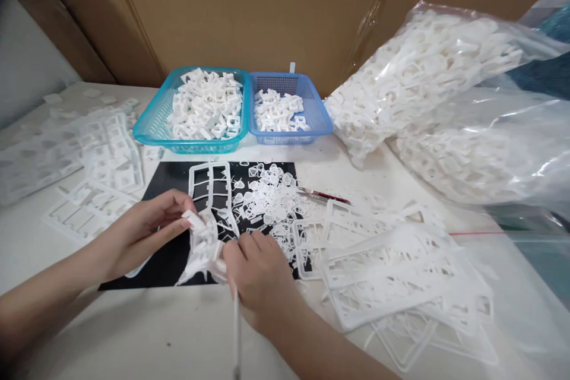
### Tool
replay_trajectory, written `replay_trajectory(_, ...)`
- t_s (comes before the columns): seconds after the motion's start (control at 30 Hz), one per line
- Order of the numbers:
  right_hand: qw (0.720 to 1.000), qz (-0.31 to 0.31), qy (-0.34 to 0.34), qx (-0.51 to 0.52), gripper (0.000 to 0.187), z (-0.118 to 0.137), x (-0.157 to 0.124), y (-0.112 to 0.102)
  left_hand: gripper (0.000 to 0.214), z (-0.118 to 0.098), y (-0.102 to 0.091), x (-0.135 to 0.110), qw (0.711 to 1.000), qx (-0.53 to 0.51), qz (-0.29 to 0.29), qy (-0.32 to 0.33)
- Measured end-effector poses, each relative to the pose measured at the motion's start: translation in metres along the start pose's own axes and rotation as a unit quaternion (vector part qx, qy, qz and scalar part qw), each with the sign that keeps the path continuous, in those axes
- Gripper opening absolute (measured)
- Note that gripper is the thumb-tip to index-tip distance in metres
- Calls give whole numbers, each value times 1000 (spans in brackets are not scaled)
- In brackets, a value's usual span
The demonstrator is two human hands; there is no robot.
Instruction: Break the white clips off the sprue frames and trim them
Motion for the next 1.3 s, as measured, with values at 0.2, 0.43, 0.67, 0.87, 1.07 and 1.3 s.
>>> replay_trajectory(0.2,963,-42,52,262,3,-20,7,-41,18,-9,10,14,991,-112,35,-60)
replay_trajectory(0.43,944,-62,50,321,15,-33,10,-61,24,-14,38,36,960,-204,161,-105)
replay_trajectory(0.67,958,-7,8,288,9,-26,12,-56,52,-11,44,34,964,-132,228,-23)
replay_trajectory(0.87,955,12,1,296,10,-22,11,-52,38,-19,45,30,984,-9,159,80)
replay_trajectory(1.07,953,40,18,299,10,-21,8,-43,40,-20,48,25,984,79,80,137)
replay_trajectory(1.3,957,49,14,285,9,-18,8,-42,44,-21,47,24,982,116,65,134)
Point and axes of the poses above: each hand's wrist, its own x-axis towards the middle knuckle, its own y-axis out of the palm, z = x × y, the point moved 4 cm from there along x, towards the middle knuckle, and after that the axes turned 5 degrees about z, right-handed, at the moved point
